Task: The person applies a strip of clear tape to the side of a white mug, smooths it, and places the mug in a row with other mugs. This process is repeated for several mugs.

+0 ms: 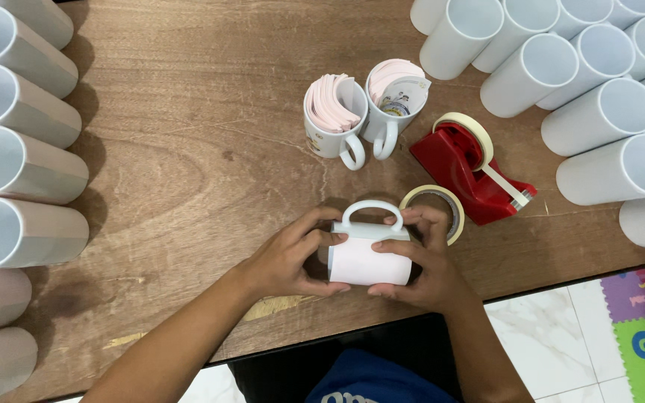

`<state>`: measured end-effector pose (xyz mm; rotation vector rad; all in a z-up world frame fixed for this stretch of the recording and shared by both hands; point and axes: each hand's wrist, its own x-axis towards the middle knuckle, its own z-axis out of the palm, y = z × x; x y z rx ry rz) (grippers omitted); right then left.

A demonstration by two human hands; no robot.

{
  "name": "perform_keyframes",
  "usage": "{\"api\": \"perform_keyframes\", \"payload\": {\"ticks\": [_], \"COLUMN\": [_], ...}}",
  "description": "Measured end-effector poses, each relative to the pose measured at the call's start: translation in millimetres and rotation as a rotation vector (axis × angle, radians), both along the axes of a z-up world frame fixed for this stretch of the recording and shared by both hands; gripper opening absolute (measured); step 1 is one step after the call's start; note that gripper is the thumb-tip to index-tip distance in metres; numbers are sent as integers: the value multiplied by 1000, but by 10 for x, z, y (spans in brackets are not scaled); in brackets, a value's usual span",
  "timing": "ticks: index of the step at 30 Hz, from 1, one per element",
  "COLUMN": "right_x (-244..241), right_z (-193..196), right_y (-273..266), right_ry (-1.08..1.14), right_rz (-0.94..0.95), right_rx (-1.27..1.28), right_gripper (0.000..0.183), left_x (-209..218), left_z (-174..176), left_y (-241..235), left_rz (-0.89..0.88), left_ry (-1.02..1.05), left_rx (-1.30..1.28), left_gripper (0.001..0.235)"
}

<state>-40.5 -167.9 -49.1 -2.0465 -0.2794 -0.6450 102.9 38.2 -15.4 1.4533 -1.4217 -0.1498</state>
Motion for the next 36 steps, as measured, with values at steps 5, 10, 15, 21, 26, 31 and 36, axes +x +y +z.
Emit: {"api": "perform_keyframes", "payload": {"ticks": [5,10,15,21,26,31,36], "right_x": [15,4,1,9,11,-16,-23], "right_z": [13,16,2,-10,-5,59,143], "right_y": [7,13,13,16,11,-23,-37], "right_ry": [-9,10,5,6,10,44,60], "right_rz": [-6,-9,-19,-20,-11,-6,11], "right_rx": [-12,9,-14,-6,-7,23,69], "right_gripper": [59,58,60,58,59,69,73], "left_x": [4,-1,-9,-14,-25,-32,-30], "left_z": [-37,-36,-48,-57,-53,-65,-90], "left_y": [-3,1,4,7,10,9,4], "left_rz": [-4,-3,13,13,14,29,19], "left_ry": [18,18,4,6,15,-3,-8], "left_rx": [0,12,19,16,14,19,9], "left_gripper": [53,53,54,54,53,53,52]}}
